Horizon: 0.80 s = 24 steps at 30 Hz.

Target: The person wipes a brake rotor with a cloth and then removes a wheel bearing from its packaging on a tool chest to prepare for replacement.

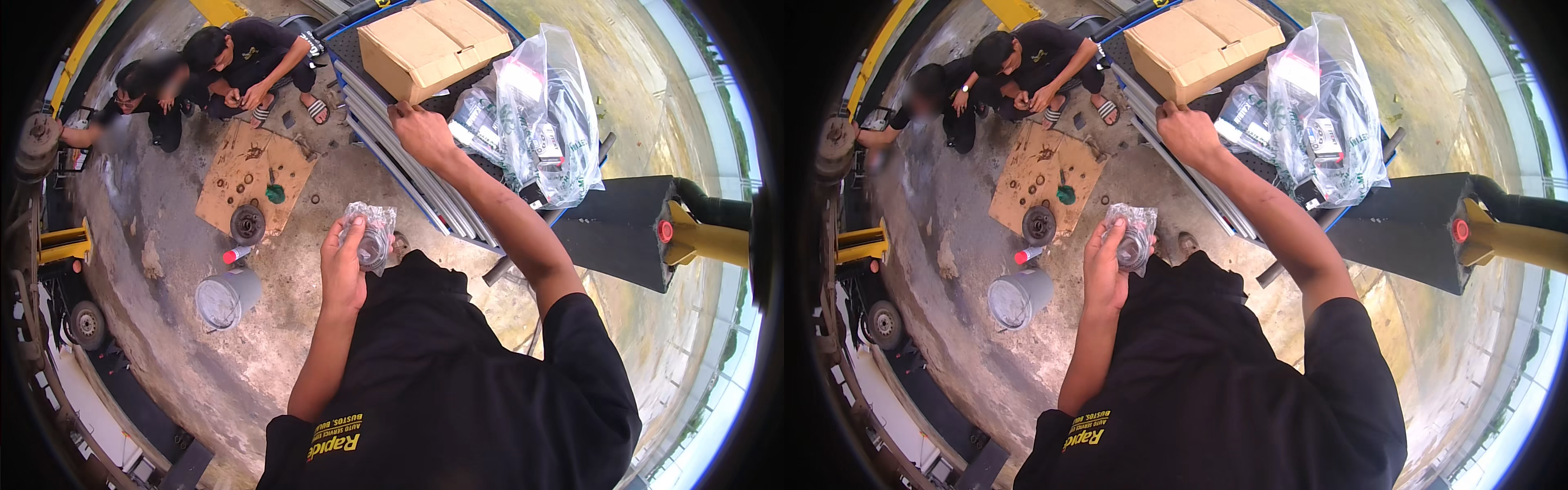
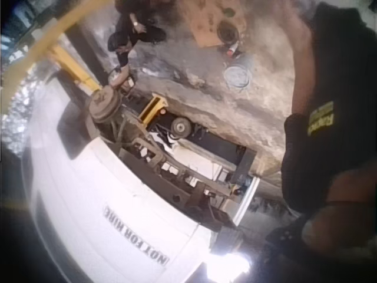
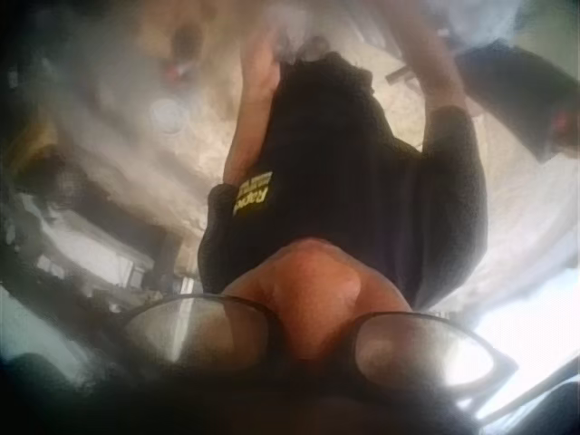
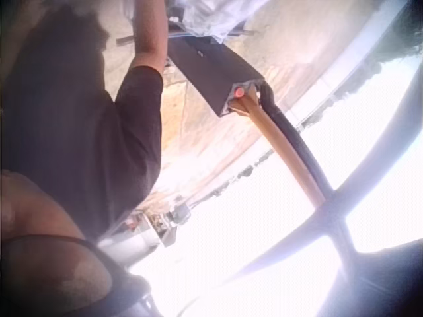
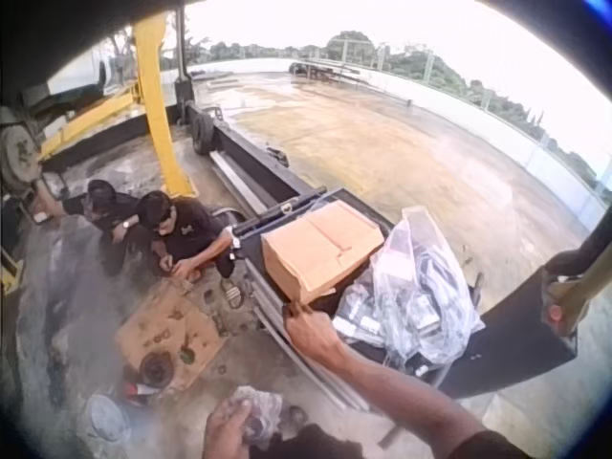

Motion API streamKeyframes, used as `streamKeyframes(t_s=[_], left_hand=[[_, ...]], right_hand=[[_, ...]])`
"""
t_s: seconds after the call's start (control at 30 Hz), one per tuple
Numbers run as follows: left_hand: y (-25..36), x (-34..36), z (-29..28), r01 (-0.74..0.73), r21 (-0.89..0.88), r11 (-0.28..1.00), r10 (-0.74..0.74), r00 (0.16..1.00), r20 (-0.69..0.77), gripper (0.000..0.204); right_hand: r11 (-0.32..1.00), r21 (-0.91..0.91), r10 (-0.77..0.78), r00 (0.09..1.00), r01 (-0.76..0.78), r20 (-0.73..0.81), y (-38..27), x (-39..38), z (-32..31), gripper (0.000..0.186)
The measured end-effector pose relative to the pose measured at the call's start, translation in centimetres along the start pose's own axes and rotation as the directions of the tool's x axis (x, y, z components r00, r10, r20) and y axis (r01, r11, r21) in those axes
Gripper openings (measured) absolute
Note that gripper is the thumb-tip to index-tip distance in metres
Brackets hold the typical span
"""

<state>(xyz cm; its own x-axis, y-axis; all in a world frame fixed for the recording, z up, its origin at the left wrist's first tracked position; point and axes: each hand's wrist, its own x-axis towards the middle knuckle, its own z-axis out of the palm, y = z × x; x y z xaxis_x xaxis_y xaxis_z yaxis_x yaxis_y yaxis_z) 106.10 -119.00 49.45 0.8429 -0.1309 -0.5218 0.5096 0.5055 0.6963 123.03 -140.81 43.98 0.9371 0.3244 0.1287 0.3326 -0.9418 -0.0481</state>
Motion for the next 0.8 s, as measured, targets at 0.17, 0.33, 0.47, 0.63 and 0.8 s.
streamKeyframes(t_s=[0.17,0.33,0.47,0.63,0.8], left_hand=[[2.3,0.5,-2.8,0.0,-0.026,1.0,0.0,1.0,-0.001,0.022],[2.8,2.3,-3.1,-0.062,0.006,0.998,0.062,0.998,0.021,0.024],[3.1,4.0,-1.6,-0.032,0.065,0.997,0.027,0.997,0.069,0.022],[2.9,5.1,2.7,-0.123,0.014,0.992,0.119,0.976,0.185,0.013],[1.6,6.2,6.0,-0.211,0.097,0.973,0.181,0.951,0.252,0.018]], right_hand=[[0.978,-0.184,0.098,0.995,-0.097,-0.008,-2.2,2.5,3.4,0.03],[0.883,0.352,0.333,0.943,-0.31,-0.006,-3.9,0.4,-0.4,0.027],[0.189,0.909,0.273,0.909,-0.372,0.315,-7.7,-5.8,-7.0,0.017],[-0.117,0.959,0.394,0.875,-0.257,0.283,-10.5,-9.1,-10.1,0.03],[-0.35,0.9,0.407,0.824,-0.259,0.395,-7.3,-10.9,-9.4,0.021]])
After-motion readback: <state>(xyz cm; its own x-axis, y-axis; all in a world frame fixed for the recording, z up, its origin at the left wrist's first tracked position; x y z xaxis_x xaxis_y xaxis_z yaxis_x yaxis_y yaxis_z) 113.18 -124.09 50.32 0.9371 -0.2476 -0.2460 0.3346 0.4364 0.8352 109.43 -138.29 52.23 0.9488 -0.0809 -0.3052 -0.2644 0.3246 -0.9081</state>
